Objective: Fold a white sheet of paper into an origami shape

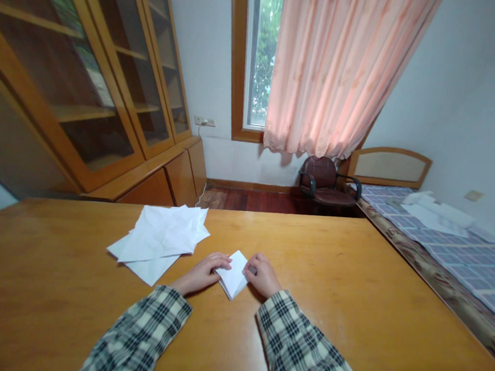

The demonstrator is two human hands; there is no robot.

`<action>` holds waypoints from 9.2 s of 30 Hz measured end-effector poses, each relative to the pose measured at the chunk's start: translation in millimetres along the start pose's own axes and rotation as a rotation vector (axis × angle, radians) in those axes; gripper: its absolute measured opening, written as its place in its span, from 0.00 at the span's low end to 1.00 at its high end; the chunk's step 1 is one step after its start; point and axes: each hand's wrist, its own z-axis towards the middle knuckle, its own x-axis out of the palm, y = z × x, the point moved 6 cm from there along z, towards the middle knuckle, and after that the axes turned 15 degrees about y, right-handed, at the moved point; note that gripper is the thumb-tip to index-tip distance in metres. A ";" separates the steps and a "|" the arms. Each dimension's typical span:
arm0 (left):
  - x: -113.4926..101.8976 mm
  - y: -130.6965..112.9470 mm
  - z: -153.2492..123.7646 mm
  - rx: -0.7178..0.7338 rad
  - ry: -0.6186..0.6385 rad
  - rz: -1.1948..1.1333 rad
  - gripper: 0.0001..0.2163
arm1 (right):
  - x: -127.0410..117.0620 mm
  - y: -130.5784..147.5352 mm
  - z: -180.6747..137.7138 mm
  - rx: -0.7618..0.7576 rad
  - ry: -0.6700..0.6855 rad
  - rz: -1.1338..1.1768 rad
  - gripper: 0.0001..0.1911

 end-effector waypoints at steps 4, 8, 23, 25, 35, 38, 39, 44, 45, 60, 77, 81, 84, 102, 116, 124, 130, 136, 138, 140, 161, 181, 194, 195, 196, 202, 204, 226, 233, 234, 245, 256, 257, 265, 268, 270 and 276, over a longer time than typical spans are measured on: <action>-2.9 -4.2 -0.5 -0.013 -0.043 0.083 0.15 | 0.7 -1.0 0.5 -0.016 -0.015 -0.019 0.07; -7.1 -9.2 -2.4 -0.056 -0.085 0.159 0.16 | 1.2 -2.8 0.6 -0.018 -0.037 -0.031 0.12; -5.6 -2.9 0.4 -0.218 -0.182 0.194 0.10 | -1.4 3.0 -0.6 -0.057 0.017 0.016 0.18; -6.2 -2.6 0.2 -0.225 -0.195 0.191 0.08 | -1.6 1.8 -1.0 -0.055 0.026 0.028 0.17; -8.4 -4.9 0.3 -0.224 -0.237 0.156 0.03 | -0.7 -0.2 -2.3 -0.042 0.039 0.099 0.17; -8.4 -4.2 0.1 -0.237 -0.248 0.158 0.03 | -0.3 0.0 -1.3 -0.018 -0.017 0.078 0.13; -8.3 -3.9 0.2 -0.242 -0.250 0.161 0.03 | 0.1 0.2 -0.8 -0.010 -0.034 0.071 0.13; -7.4 -2.3 1.0 -0.254 -0.275 0.191 0.03 | 2.3 -1.3 1.3 0.072 -0.119 0.057 0.16; -7.1 -1.9 1.1 -0.254 -0.281 0.195 0.04 | 2.8 -1.9 1.4 0.084 -0.131 0.052 0.16; -5.5 4.9 2.5 -0.321 -0.347 0.177 0.08 | -0.3 -0.8 1.9 0.156 -0.266 -0.037 0.03; -4.4 4.5 4.6 -0.437 -0.397 0.237 0.06 | 1.5 8.5 3.9 0.254 -0.279 -0.178 0.06; -4.1 1.8 5.0 -0.494 -0.383 0.230 0.04 | 2.2 9.3 4.0 0.272 -0.257 -0.177 0.06; -3.3 -1.1 6.4 -0.525 -0.359 0.233 0.05 | 1.7 9.7 4.2 0.306 -0.248 -0.174 0.06; -4.0 -5.4 5.6 -0.447 -0.417 0.103 0.13 | 4.9 12.0 3.2 0.357 -0.284 -0.122 0.15; -0.8 8.3 2.9 -0.363 -0.338 0.001 0.08 | 2.2 7.0 0.8 0.254 -0.219 -0.011 0.10; -3.0 -2.2 3.2 -0.382 -0.334 0.091 0.07 | 5.7 4.0 3.3 0.217 -0.208 -0.040 0.07; -2.7 -6.5 5.1 -0.410 -0.321 0.120 0.07 | 7.2 2.5 4.9 0.218 -0.191 -0.083 0.06; 1.2 -3.0 6.7 -0.435 -0.301 0.176 0.07 | 6.8 5.8 4.9 0.226 -0.170 -0.118 0.06; 1.8 -3.7 6.8 -0.438 -0.286 0.184 0.07 | 6.8 6.7 5.1 0.232 -0.162 -0.126 0.06; 1.8 -4.9 6.7 -0.447 -0.272 0.191 0.08 | 7.0 7.1 5.3 0.240 -0.154 -0.132 0.06; 6.7 -17.1 11.0 -0.406 -0.197 0.340 0.10 | 10.8 8.4 5.2 0.267 -0.100 -0.217 0.11; 20.9 -13.2 27.4 -0.380 -0.198 0.501 0.21 | 25.4 26.1 12.4 0.100 -0.080 -0.425 0.21; 10.9 -7.6 47.6 -0.400 -0.152 0.506 0.23 | 14.6 26.0 30.5 0.125 -0.011 -0.330 0.20; 10.8 -6.8 48.7 -0.392 -0.149 0.499 0.23 | 14.0 25.7 32.1 0.123 -0.007 -0.322 0.20; 11.0 -6.1 49.8 -0.379 -0.141 0.491 0.22 | 13.6 25.0 33.8 0.125 -0.003 -0.314 0.20; 10.7 -3.9 52.7 -0.317 -0.116 0.474 0.21 | 15.0 17.8 42.6 0.147 0.011 -0.282 0.23; 9.6 -3.2 53.4 -0.305 -0.104 0.474 0.21 | 15.2 16.8 44.3 0.140 0.011 -0.278 0.24; 5.3 -8.4 40.0 -0.277 -0.147 0.505 0.14 | 13.0 14.1 38.6 0.100 -0.082 -0.331 0.16; 8.6 -10.2 21.8 -0.291 -0.138 0.417 0.12 | 3.8 6.9 23.3 0.190 -0.118 -0.331 0.15; 9.1 -9.3 20.0 -0.290 -0.134 0.401 0.12 | 2.3 4.5 20.6 0.216 -0.121 -0.327 0.16; 9.2 -4.1 11.0 -0.234 -0.050 0.303 0.13 | -0.8 -3.9 4.9 0.245 -0.118 -0.282 0.18; 4.2 5.3 8.2 -0.211 0.124 0.185 0.24 | 0.4 -2.9 9.6 0.195 -0.116 -0.155 0.11; 3.6 5.7 8.0 -0.213 0.125 0.178 0.25 | -0.2 -2.2 9.5 0.188 -0.123 -0.145 0.10; 2.8 4.6 5.2 -0.200 0.063 0.150 0.24 | -2.9 1.7 8.9 0.184 -0.137 -0.122 0.05; 2.0 2.0 3.9 -0.190 0.039 0.158 0.22 | -1.9 -0.5 10.1 0.170 -0.144 -0.071 0.06; 0.7 -0.7 3.7 -0.178 0.006 0.156 0.17 | -0.7 -2.7 11.2 0.152 -0.153 -0.015 0.06; 0.9 -10.6 2.9 -0.173 -0.178 0.125 0.13 | -3.2 -4.8 11.6 0.075 -0.259 0.208 0.07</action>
